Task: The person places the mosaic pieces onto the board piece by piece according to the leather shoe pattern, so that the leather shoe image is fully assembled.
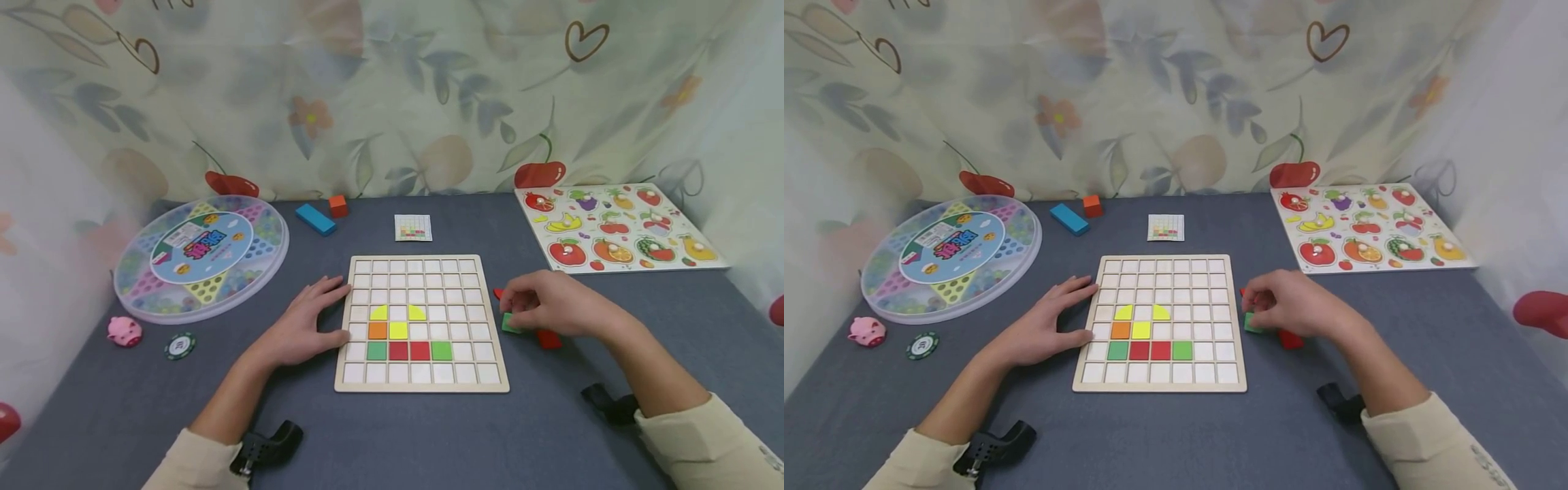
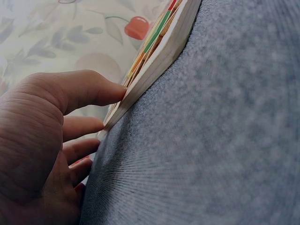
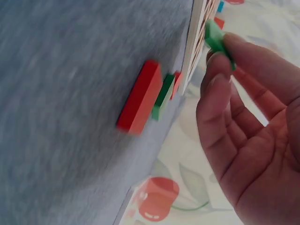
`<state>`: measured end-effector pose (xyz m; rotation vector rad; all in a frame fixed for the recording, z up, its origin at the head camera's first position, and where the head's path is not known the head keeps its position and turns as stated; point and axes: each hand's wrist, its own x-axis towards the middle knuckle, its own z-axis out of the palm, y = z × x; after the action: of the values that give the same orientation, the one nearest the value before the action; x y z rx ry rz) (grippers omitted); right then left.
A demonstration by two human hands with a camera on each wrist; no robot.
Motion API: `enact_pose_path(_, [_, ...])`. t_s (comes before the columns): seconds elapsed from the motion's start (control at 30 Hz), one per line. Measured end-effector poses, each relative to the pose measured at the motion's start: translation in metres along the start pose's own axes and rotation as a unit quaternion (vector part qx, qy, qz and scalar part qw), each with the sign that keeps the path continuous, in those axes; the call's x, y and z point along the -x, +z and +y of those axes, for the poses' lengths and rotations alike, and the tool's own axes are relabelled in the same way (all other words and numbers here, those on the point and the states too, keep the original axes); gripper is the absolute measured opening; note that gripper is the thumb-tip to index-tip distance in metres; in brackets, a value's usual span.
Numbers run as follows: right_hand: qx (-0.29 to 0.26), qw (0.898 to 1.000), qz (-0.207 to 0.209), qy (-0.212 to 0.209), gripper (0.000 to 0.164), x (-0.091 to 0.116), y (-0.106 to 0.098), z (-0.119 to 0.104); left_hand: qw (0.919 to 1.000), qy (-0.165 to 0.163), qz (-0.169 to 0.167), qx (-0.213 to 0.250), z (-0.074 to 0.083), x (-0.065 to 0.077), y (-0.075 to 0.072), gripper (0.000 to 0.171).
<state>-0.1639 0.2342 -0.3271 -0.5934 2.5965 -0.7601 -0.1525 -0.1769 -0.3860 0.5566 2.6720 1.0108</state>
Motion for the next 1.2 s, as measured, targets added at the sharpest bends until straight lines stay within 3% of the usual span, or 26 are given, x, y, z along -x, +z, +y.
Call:
enact_pose_path(0.2, [-0.066, 0.997, -0.035, -0.026, 0.009, -0.008, 0.006, -0.009, 1.0000, -0.002, -0.002, 0.002, -0.001, 0.000, 0.001, 0.077])
enact_pose_path(0.43, [-0.098, 0.991, -0.083, -0.041, 0.008, -0.021, 0.018, -0.022, 1.0000, -0.005, -0.001, -0.002, -0.002, -0.001, 0.001, 0.078])
enact_pose_path(1.2, [-0.025, 0.995, -0.076, -0.065, 0.013, -0.031, 0.035, -0.042, 1.0000, -0.001, -0.002, -0.003, -0.002, -0.001, 0.001, 0.078])
